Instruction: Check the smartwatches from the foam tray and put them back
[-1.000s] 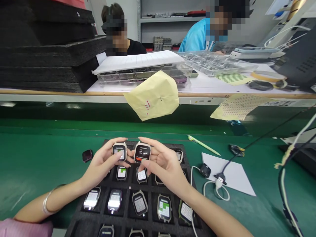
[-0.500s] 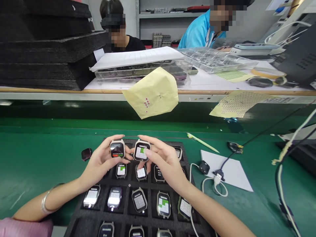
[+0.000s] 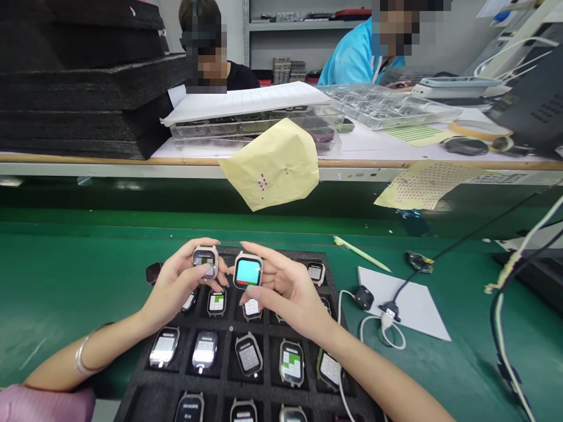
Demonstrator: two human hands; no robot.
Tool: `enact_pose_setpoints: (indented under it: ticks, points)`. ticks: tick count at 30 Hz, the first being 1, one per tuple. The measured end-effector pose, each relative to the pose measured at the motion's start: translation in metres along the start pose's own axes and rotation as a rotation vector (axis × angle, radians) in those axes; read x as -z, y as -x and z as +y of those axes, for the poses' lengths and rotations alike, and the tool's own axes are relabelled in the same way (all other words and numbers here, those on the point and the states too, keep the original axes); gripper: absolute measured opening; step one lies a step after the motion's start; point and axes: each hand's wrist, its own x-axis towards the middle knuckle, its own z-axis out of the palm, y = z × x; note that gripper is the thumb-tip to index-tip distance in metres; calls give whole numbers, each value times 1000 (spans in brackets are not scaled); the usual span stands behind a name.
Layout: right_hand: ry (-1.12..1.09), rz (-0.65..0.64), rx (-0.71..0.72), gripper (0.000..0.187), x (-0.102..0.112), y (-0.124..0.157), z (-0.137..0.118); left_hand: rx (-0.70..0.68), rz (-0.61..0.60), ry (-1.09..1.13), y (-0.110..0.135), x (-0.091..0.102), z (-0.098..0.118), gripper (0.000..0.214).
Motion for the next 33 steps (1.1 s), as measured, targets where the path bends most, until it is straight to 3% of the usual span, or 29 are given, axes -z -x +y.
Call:
enact_pose_setpoints:
  ticks: [6,10,18,24,33]
  points:
    - [76,34,8,50,-1,-1,2,20,-51,0,6,0,6,44]
    - [143,17,-5,59,8,-2,8,61,-26,-29,7,2,5,44]
    - [276,-7,-99,67,30,-30,47,93,-81,-46,6,21,-18,65]
    - [407,-54,-185,67,38,-43,65,92,-62,-51,6,19,-16,54]
    - [504,-83,-145,66,41,-38,74,83,14,-60,-3,16,-11,26]
